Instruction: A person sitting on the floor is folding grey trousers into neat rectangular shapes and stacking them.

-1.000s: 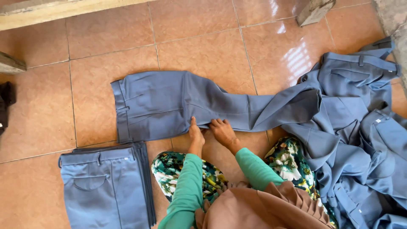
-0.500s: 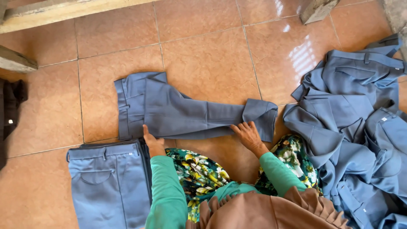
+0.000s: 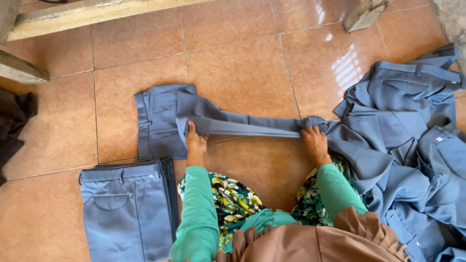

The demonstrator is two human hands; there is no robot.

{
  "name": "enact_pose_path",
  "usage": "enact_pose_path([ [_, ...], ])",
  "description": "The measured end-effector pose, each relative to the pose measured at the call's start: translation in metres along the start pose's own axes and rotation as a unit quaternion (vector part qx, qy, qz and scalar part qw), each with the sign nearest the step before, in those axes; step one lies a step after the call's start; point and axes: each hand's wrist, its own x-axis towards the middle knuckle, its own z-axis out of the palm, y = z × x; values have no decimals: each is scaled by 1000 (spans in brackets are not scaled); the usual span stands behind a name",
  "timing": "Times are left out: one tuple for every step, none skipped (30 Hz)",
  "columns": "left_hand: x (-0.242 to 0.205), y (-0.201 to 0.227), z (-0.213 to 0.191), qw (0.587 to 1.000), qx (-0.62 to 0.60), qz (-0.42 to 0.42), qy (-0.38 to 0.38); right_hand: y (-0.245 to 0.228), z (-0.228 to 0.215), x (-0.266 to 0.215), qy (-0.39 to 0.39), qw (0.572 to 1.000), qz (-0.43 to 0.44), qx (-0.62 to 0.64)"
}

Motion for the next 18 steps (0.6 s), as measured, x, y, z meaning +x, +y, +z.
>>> enact_pose_path([
  [-4,13,23,999,36,20,-33,15,-8,16,30,999,7,-8],
  [-9,26,48,994,73,40,-68,32,-17,33,61,998,16,-17],
  [-18,41,68,994,74,40,-71,41,-41,53,63,998,18,-18],
  [-27,54,86,992,77,88,-49,50,-66,71,116,992,31,-24],
  [-36,68,105,987,79,135,-28,58,-90,89,169,984,44,-30],
  [-24,75,103,987,80,134,-30,68,-91,92,169,984,46,-31],
  [-12,83,100,981,103,163,-7,78,-91,96,192,980,38,-27],
  [0,91,97,973,125,192,17,87,-92,99,214,976,29,-22],
  [-13,95,95,973,126,191,16,82,-92,89,213,976,30,-23],
  [-27,98,91,974,110,195,31,76,-92,79,208,978,19,13],
  [-40,102,86,975,94,198,46,70,-91,68,202,978,9,49],
  [-25,99,65,975,95,197,48,57,-84,52,200,979,8,50],
  [-11,95,43,976,90,189,55,44,-76,35,176,982,1,75],
  [2,93,20,978,87,182,62,29,-70,17,152,983,-5,102],
  [16,93,0,977,88,182,65,16,-61,0,150,983,-6,104],
  [31,93,-20,978,139,127,86,3,-52,-17,71,991,-16,111],
  [45,94,-40,973,190,71,106,-11,-44,-35,-8,993,-26,119],
  [43,92,-53,973,191,73,108,-16,-41,-45,-8,992,-26,120],
])
